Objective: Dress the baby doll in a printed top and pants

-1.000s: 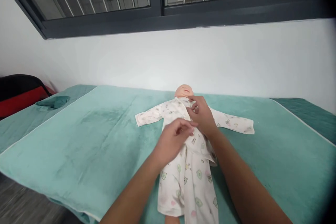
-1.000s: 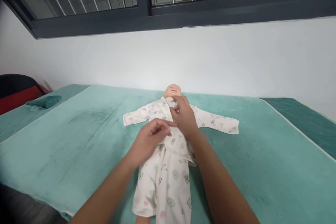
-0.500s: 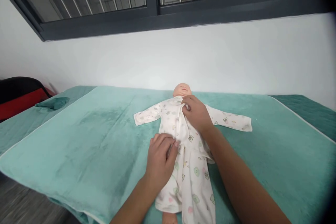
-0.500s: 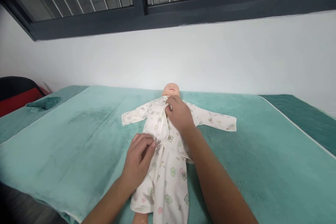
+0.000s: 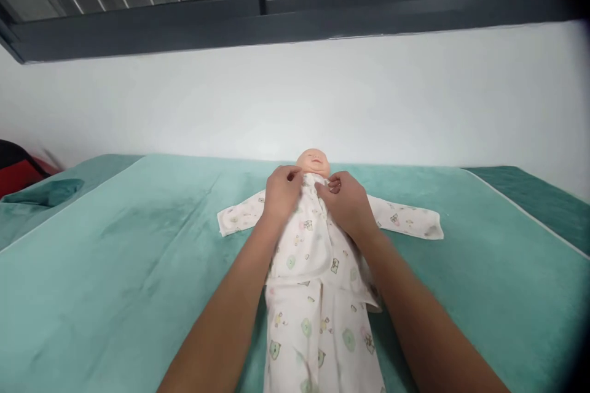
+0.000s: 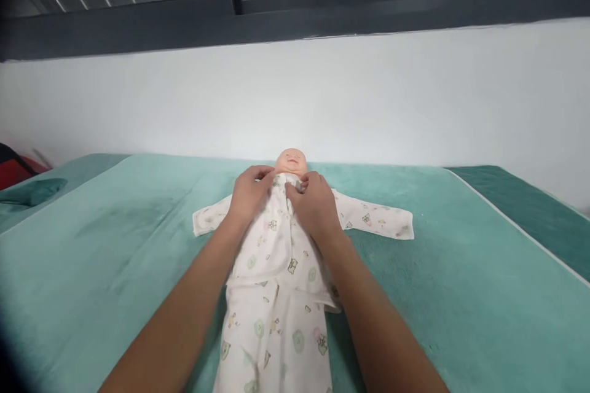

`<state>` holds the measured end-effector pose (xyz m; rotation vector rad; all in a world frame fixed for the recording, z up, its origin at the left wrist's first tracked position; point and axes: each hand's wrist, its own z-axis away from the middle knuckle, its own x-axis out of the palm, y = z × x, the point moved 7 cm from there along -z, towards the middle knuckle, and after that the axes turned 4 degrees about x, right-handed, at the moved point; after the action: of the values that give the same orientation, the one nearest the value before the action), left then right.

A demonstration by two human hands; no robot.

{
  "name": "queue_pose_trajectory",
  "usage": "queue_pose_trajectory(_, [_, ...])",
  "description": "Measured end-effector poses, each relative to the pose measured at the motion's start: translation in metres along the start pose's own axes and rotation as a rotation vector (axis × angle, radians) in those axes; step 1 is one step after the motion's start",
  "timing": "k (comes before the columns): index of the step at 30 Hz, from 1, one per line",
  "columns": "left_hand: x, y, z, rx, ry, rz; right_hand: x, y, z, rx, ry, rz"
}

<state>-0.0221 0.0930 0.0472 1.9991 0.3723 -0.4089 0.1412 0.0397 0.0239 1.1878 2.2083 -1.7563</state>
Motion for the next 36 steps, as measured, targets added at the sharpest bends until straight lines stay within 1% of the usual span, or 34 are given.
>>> queue_pose_trajectory(2, [0.017, -0.005, -0.010, -0.037, -0.072, -0.032, 0.001, -0.002, 0.000, 0.024, -0.011, 0.089])
queue_pose_trajectory(4, [0.026, -0.007, -0.013, -0.036, -0.104, -0.076, 0.001, -0.005, -0.001, 0.033, -0.005, 0.187])
queue_pose_trajectory(7, [0.028, -0.007, -0.011, 0.009, -0.081, -0.087, 0.003, -0.008, -0.006, 0.028, -0.029, 0.274])
queue_pose_trajectory(9, [0.028, -0.008, -0.009, 0.023, -0.075, -0.060, 0.004, -0.006, -0.011, 0.028, -0.063, 0.269])
queue_pose_trajectory(12, [0.025, -0.009, -0.009, 0.024, -0.041, 0.013, 0.001, -0.001, -0.015, 0.056, -0.096, 0.119])
queue_pose_trajectory(16, [0.018, -0.008, -0.010, 0.005, 0.045, 0.250, -0.002, 0.006, -0.020, 0.194, -0.042, -0.276])
queue_pose_trajectory(18, [0.017, -0.007, -0.010, -0.019, 0.065, 0.376, 0.001, 0.002, -0.023, 0.217, -0.009, -0.394])
queue_pose_trajectory(21, [0.021, -0.006, -0.010, -0.043, 0.004, 0.455, 0.007, -0.006, -0.024, 0.176, 0.009, -0.436])
queue_pose_trajectory(24, [0.027, -0.008, -0.010, -0.054, -0.067, 0.448, 0.011, -0.004, -0.019, 0.178, -0.011, -0.484])
queue_pose_trajectory(28, [0.031, -0.011, -0.010, -0.050, -0.093, 0.397, 0.012, 0.006, -0.014, 0.191, -0.040, -0.622])
queue_pose_trajectory(31, [0.033, -0.011, -0.011, -0.038, -0.100, 0.400, 0.014, 0.010, -0.015, 0.188, -0.047, -0.725])
queue_pose_trajectory(33, [0.032, -0.012, -0.011, -0.033, -0.089, 0.370, 0.016, 0.011, -0.017, 0.185, -0.055, -0.692])
queue_pose_trajectory(36, [0.029, -0.012, -0.011, -0.028, -0.045, 0.259, 0.017, 0.008, -0.020, 0.177, -0.065, -0.509])
